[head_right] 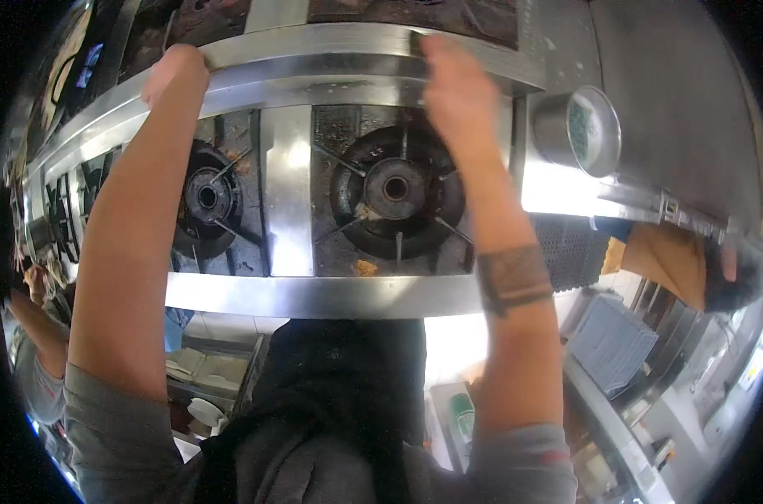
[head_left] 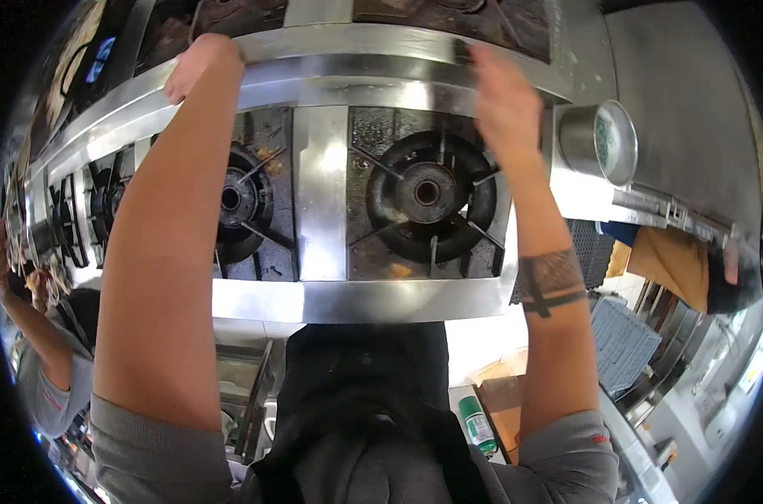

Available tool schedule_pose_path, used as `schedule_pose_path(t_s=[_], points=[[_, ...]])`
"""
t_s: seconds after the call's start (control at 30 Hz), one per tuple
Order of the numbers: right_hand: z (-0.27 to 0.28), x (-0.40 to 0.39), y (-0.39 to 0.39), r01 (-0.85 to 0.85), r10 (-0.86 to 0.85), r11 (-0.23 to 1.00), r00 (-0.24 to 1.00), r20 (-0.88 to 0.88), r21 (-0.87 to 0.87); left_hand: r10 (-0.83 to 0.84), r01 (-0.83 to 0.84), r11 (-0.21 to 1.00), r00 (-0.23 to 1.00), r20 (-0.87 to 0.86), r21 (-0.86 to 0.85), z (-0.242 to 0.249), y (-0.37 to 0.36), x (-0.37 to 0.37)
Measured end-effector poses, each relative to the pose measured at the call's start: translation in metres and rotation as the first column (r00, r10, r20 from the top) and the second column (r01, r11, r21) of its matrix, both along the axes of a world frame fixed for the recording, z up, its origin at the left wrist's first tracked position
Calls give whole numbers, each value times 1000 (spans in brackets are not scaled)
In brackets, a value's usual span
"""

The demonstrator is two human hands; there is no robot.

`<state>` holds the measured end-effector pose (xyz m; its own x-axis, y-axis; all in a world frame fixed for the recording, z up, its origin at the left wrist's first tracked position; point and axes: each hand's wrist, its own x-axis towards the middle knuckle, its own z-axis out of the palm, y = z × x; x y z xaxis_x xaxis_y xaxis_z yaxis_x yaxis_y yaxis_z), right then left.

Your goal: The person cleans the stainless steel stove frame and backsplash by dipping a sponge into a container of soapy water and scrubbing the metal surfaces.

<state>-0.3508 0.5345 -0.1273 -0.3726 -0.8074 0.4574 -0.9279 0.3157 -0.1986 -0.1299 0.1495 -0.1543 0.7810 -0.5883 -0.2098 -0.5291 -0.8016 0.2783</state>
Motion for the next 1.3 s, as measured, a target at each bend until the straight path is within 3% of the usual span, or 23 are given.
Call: schedule_pose_path(t_s=[0.07, 0.17, 0.23, 0.33, 0.4, 0.53, 0.63, 0.73, 0.8, 0.9, 0.93, 1.0, 1.03, 1.07, 1.1, 1.13, 1.17, 1.2, 1.23, 1.27, 1.3], points=[[20, -11, 20, 137, -118, 983, 982, 146, -125, 170, -212, 960, 961, -220, -183, 40, 38, -17], [6, -10, 12, 160, -155, 967, 987, 42, -197, 232, -292, 918, 945, -232, -269, 33, 36, -20], [-25, 16, -19, 84, -113, 978, 982, -150, -192, 259, -326, 892, 936, -237, -314, 32, 32, -15], [-18, 91, -95, -61, 106, 964, 981, 162, -259, 227, -324, 887, 926, -301, -328, 36, 38, -14], [-35, 124, -143, -105, 141, 933, 987, 80, -343, 195, -310, 914, 900, -390, -260, 48, 44, -14], [-21, 75, -118, -242, 270, 923, 961, 55, -301, 250, -352, 888, 910, -332, -296, 42, 37, -17], [-23, 21, -61, -107, 104, 962, 994, -28, -249, 214, -324, 900, 912, -350, -293, 43, 39, -18], [-29, 40, -65, 51, -66, 962, 997, -46, -268, 259, -311, 923, 938, -231, -227, 34, 34, -15], [-33, 61, -92, -32, 28, 942, 999, -15, -335, 260, -338, 899, 924, -282, -280, 43, 41, -19], [-32, 51, -89, -131, 144, 943, 989, 18, -306, 271, -344, 895, 925, -268, -283, 37, 33, -18], [-22, 33, -71, -206, 213, 945, 977, -2, -252, 218, -271, 931, 950, -224, -246, 35, 34, -16], [-13, 3, -34, -116, 114, 977, 993, -20, -176, 29, -45, 992, 991, -131, -116, 36, 36, -11], [-16, -5, -28, -117, 116, 977, 993, -19, -176, 31, -46, 992, 991, -130, -115, 38, 36, -13], [-21, -10, -24, -60, 49, 972, 997, -57, -226, 156, -203, 953, 965, -212, -226, 38, 36, -16], [-28, -13, -21, -5, -21, 961, 996, -91, -275, 160, -207, 952, 965, -210, -225, 36, 34, -15], [-33, 10, -36, 80, -134, 958, 974, -182, -277, 266, -359, 877, 916, -302, -318, 31, 31, -15], [-27, 40, -58, 117, -128, 956, 992, -22, -269, 148, -174, 969, 978, -146, -178, 16, 17, -8], [-28, 66, -87, 50, -55, 932, 999, -2, -360, -7, 7, 1000, 1000, -9, -7, 0, 1, -2], [-33, 94, -117, -17, 52, 939, 994, 94, -343, -17, 17, 1000, 1000, -7, -9, -22, -23, 6], [-37, 111, -136, -87, 159, 938, 968, 193, -334, -19, 14, 995, 999, 51, 100, -47, -50, 17], [-36, 112, -140, -78, 151, 938, 969, 197, -339, -26, 3, 979, 994, 110, 205, -57, -63, 20]])
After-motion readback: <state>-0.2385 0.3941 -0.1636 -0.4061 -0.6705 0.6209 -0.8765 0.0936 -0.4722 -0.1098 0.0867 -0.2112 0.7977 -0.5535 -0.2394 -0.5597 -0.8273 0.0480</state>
